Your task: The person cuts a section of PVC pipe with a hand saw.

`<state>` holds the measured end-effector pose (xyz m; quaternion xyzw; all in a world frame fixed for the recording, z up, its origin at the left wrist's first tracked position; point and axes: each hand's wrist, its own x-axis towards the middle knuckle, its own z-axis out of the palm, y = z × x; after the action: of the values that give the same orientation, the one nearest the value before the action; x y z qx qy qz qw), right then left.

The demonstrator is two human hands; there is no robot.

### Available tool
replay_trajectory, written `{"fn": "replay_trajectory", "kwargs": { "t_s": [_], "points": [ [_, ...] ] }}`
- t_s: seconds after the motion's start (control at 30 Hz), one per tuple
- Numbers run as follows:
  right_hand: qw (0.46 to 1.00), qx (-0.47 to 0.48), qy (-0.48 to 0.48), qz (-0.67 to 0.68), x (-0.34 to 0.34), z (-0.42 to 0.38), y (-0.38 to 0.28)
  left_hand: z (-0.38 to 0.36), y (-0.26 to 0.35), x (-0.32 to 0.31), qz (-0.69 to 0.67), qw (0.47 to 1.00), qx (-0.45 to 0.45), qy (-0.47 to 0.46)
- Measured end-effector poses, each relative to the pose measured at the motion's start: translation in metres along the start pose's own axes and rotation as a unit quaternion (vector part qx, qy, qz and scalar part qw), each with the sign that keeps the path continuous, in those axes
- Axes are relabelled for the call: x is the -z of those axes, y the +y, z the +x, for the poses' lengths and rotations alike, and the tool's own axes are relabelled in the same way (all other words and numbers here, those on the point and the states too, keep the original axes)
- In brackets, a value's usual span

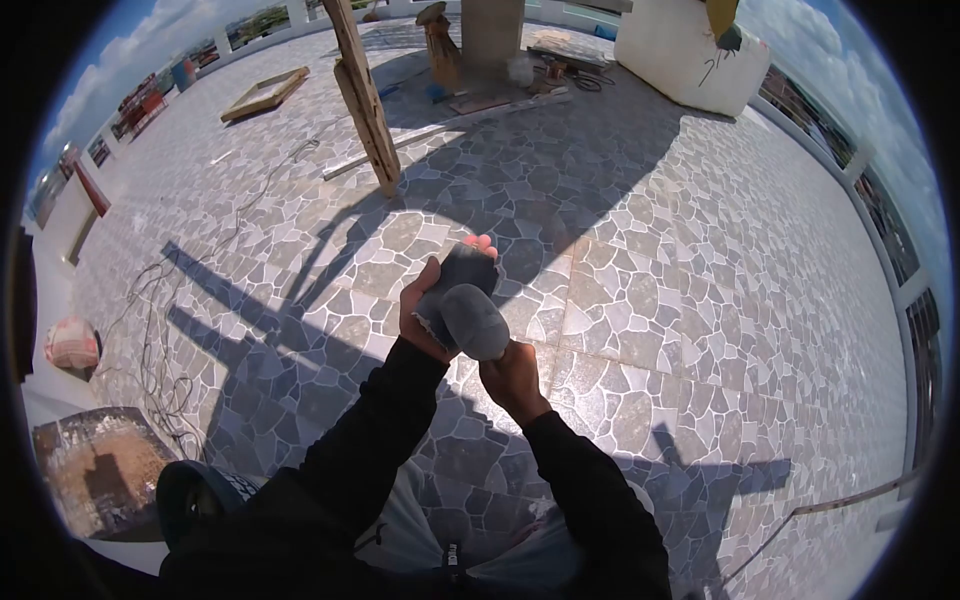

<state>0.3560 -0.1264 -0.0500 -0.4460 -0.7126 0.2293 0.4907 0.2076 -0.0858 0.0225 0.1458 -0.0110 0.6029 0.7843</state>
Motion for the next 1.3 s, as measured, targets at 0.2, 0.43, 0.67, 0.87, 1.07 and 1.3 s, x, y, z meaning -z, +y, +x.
{"fn": "replay_trajectory", "kwargs": {
  "t_s": [0.2,0.43,0.67,0.87,1.07,1.3],
  "points": [
    [0.971,0.011,0.083,-0.223,0.021,0.022,0.032,-0.012,-0.021,-0.008,0.076,0.991,-0.010,0.107],
    [0.980,0.020,0.059,-0.187,0.018,0.013,-0.010,-0.003,0.015,-0.010,0.079,0.994,0.070,0.001],
    [0.931,-0.175,0.041,-0.318,0.045,0.033,0.027,-0.003,0.007,-0.012,0.113,0.992,0.003,0.063],
    [0.971,-0.239,0.003,-0.012,0.047,0.033,0.018,0.000,0.031,-0.010,0.221,0.956,-0.136,0.135],
    [0.801,-0.384,-0.099,0.449,0.059,0.031,-0.083,0.003,0.005,-0.006,0.173,0.975,-0.110,0.089],
    [0.707,-0.474,-0.190,0.489,0.053,0.012,-0.101,0.005,0.000,-0.013,0.291,0.938,-0.185,0.033]
  ]
}}
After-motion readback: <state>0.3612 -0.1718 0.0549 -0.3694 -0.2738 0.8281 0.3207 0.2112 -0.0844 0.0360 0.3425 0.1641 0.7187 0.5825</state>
